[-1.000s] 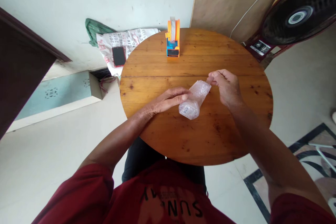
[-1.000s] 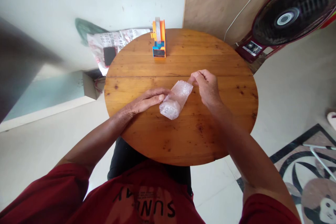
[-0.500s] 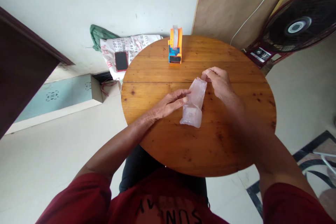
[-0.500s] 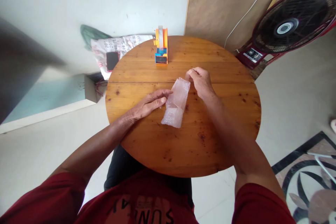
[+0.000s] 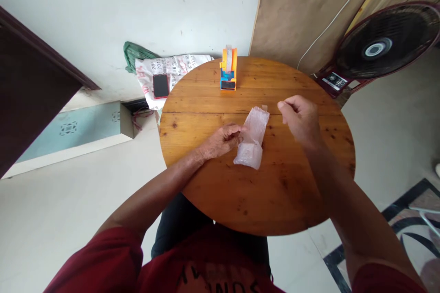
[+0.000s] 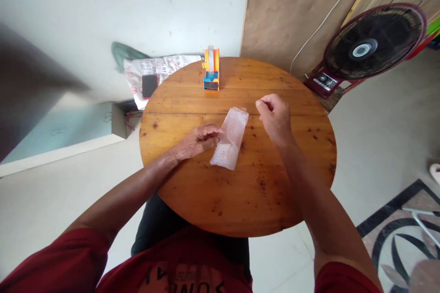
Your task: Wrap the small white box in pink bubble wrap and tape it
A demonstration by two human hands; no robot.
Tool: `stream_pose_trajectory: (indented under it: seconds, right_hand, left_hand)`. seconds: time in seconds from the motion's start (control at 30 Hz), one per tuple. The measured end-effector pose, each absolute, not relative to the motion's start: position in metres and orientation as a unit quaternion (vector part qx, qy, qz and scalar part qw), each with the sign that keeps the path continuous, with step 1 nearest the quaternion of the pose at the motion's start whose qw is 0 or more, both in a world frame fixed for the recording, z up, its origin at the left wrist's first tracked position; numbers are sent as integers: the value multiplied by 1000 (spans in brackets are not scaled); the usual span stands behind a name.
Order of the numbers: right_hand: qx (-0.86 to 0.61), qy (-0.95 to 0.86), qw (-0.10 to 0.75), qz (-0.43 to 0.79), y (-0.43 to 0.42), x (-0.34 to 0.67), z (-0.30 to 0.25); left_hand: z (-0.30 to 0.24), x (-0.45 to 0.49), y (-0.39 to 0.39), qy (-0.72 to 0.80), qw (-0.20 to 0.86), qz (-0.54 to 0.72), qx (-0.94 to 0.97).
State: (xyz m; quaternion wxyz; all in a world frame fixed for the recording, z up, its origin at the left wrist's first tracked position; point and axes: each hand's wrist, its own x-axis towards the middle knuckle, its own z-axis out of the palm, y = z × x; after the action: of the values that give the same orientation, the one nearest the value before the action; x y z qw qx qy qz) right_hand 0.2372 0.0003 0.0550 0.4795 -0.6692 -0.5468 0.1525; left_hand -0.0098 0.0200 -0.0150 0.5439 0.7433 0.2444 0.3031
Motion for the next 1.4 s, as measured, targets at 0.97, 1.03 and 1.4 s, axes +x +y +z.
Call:
stream_pose_trajectory:
  seconds: [0.97, 1.03, 1.4]
  right_hand:
    - [-694, -440, 503, 270, -39, 240, 11]
    - [-689, -435, 509, 277, -39, 240, 5]
    - [-688, -495, 473, 238, -43, 241, 3]
  left_hand:
    - [-21, -6, 21, 290, 492, 363, 737]
    - [-25, -5, 24, 295, 494, 388, 720]
    - [50, 10, 25, 400, 335, 214, 826]
